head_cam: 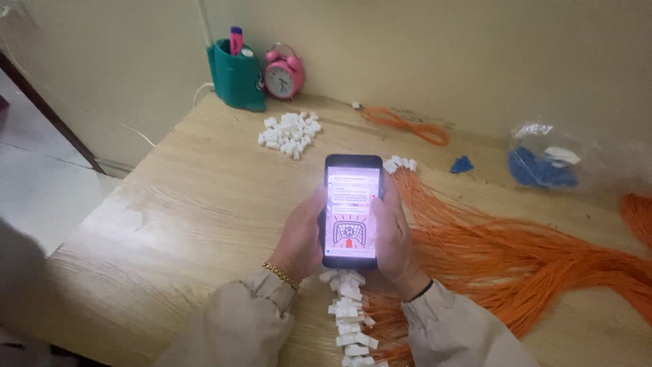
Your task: The person sits at a wooden table and repeatedly picks up small white plastic connectors and orange cables. They insert the ends of the cables into the connectors by hand, creating a series of assembled units that are laid out in a row on the table.
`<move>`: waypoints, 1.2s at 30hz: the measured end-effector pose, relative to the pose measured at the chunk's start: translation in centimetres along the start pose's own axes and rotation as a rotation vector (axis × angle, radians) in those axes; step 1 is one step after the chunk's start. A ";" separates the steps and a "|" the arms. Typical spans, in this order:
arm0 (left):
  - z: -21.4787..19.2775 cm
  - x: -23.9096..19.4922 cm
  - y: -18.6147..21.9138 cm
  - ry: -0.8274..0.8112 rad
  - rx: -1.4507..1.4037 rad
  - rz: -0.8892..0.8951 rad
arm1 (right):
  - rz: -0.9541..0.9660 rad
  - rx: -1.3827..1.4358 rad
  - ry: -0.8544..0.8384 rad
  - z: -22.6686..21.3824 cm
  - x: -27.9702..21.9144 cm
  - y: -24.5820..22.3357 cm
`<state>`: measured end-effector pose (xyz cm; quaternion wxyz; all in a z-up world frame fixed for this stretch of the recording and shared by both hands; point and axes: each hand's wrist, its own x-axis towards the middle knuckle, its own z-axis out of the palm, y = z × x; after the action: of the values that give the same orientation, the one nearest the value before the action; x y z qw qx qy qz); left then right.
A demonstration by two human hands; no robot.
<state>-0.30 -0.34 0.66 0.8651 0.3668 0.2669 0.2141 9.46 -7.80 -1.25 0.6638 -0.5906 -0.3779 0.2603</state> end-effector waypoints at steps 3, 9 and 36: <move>0.5 -0.8 0.6 0.022 -0.037 0.063 | 0.004 -0.086 0.056 -1.3 -0.1 1.1; -1.5 0.4 0.9 0.008 -0.030 0.126 | 0.061 -0.119 0.139 -0.3 -1.0 -1.8; -19.1 -10.4 10.6 0.712 0.707 -0.031 | -0.137 -0.101 0.156 -5.8 -1.0 -3.1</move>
<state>-21.93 10.42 0.54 0.5463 0.5378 0.6070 0.2095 13.30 -12.54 1.49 0.6768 -0.6146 -0.3771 0.1484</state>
